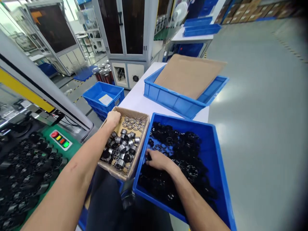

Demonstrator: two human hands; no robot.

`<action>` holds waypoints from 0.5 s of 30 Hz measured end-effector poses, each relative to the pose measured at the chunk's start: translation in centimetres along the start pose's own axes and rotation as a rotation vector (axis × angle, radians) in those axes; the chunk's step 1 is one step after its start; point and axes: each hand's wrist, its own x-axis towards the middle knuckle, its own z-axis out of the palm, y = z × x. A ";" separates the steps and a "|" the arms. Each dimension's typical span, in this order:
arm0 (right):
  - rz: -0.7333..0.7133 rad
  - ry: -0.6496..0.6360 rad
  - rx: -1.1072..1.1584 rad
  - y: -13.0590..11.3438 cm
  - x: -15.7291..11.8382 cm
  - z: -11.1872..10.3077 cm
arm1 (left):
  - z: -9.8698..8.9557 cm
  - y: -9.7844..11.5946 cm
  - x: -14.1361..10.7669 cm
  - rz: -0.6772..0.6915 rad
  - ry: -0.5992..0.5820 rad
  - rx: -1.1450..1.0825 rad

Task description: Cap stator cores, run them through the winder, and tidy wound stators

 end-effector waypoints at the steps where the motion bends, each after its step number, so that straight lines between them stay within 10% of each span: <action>1: 0.011 0.000 0.056 0.4 0.1 -0.2 | 0.2 -0.1 0.4 -0.006 -0.014 0.020; 15: 0.115 0.285 0.729 0.7 0.3 -2.8 | -1.2 0.2 -2.7 -0.138 0.104 -0.489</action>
